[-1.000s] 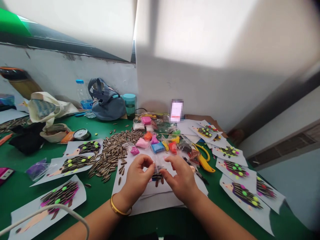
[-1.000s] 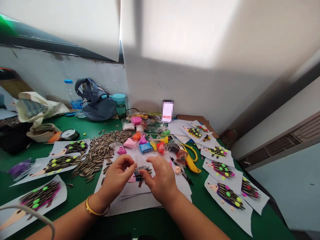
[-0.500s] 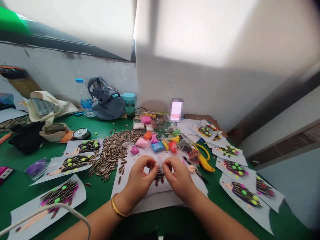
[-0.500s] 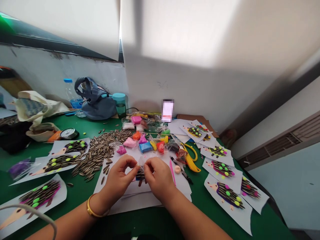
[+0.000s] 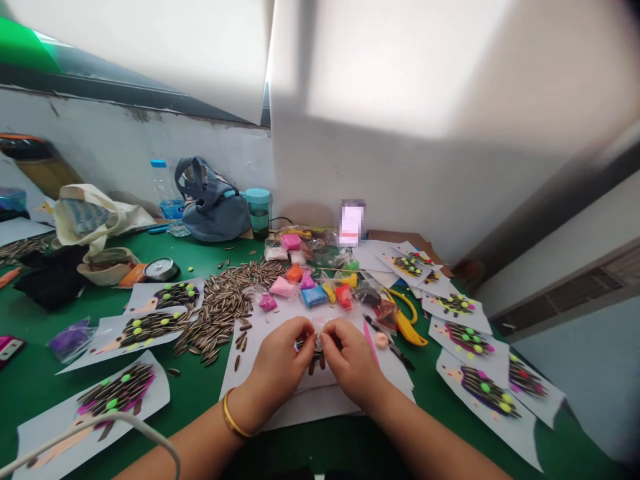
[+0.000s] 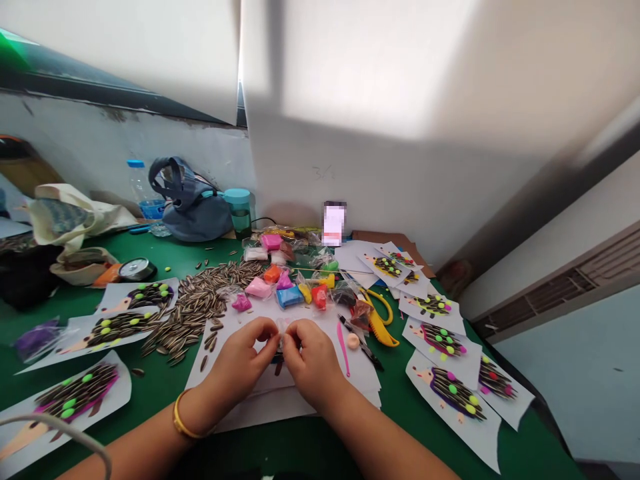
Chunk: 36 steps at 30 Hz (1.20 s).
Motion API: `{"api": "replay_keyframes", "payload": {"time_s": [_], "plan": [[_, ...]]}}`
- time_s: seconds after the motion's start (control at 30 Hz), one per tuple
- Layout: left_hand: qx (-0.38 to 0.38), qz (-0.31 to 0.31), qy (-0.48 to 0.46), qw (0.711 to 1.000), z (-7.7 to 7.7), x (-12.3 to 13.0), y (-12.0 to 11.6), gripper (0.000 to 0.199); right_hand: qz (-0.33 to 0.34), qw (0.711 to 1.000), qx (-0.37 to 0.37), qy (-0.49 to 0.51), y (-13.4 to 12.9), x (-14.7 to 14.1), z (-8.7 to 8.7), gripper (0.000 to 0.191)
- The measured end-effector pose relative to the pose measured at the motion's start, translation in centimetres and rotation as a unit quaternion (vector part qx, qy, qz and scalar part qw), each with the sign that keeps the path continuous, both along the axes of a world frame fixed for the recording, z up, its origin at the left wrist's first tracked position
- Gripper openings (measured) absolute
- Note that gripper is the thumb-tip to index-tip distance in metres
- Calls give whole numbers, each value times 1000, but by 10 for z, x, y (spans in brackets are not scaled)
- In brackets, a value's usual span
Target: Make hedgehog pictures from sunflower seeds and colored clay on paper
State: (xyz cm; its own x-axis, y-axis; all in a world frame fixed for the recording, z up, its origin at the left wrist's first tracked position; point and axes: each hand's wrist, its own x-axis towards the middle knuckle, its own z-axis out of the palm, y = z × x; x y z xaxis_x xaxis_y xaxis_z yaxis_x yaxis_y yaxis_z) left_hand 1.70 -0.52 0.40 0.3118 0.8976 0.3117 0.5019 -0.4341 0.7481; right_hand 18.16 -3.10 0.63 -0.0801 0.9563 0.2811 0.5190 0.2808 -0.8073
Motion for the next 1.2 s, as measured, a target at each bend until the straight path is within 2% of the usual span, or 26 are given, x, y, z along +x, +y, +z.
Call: {"api": "replay_keyframes", "payload": {"time_s": [0.07,0.23,0.4,0.47,0.53,0.6,0.7,0.77,0.87,0.97,1.03,1.1,1.2], "plan": [[-15,5,16,1000,0,0,2,8,7,1000,-3,2,-1,-1,0,14],[16,1,-14,1000,-3,-6,9,6,18,1000,-8,15,-2,0,0,16],[36,-67,-52,996,1,-8,11,20,7,999,-11,42,2,4,-5,16],[22,-70,-70,995,3,-7,10,19,8,999,-10,33,2,4,-5,16],[-22,-51,-98,994,3,-7,10,10,15,1000,-7,15,1,2,-3,15],[-110,-24,-152,982,3,-6,10,7,22,1000,2,5,-1,1,0,15],[-246,-10,-247,937,3,-7,10,38,41,999,17,12,-3,-1,4,16],[-285,-44,-265,920,6,-7,9,48,66,997,18,24,-4,-1,6,16],[-243,-85,-235,937,9,-7,8,28,78,996,18,42,-5,-1,7,17],[-138,-61,-188,970,9,-5,7,19,41,998,28,38,-5,-1,6,18],[-96,-40,-167,981,7,-4,6,16,29,999,21,39,-5,0,5,18],[-95,-26,-172,980,5,-3,6,15,38,997,2,62,-5,0,3,18],[-172,-19,-227,958,5,-4,7,24,61,993,0,102,-5,2,2,15]]}}
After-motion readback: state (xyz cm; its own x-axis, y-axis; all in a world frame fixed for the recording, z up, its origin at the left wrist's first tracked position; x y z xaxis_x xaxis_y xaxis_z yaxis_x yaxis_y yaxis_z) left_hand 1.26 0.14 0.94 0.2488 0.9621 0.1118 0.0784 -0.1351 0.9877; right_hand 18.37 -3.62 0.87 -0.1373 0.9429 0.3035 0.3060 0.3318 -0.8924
